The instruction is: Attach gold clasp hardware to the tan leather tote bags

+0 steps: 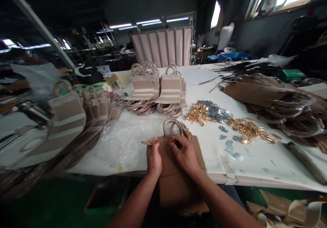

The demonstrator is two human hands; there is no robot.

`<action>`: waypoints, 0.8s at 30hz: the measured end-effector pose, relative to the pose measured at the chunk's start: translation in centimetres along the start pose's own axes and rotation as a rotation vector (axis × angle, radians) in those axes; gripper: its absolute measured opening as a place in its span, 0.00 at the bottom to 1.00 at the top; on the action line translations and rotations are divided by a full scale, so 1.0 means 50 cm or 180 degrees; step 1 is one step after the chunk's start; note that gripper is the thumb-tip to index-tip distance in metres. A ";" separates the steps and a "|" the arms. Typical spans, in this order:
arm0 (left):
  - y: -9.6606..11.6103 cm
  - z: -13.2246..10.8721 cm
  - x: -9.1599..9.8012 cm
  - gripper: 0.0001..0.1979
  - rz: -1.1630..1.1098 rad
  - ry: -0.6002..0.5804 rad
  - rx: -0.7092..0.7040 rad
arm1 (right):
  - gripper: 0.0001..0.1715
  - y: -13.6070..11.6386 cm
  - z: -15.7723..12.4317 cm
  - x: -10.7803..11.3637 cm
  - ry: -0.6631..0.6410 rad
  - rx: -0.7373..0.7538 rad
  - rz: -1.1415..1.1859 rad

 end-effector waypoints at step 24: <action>0.017 -0.015 0.001 0.22 -0.0209 -0.0310 -0.0128 | 0.14 -0.051 -0.010 -0.077 -0.0616 0.0282 -0.0682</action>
Point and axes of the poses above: each hand's wrist, its own z-axis towards the middle knuckle, its own x-axis out of the back of the hand, y = z × x, the point moved 7 cm from there along z, towards the middle knuckle, and after that the axes turned 8 degrees about z, right-handed, at the moved point
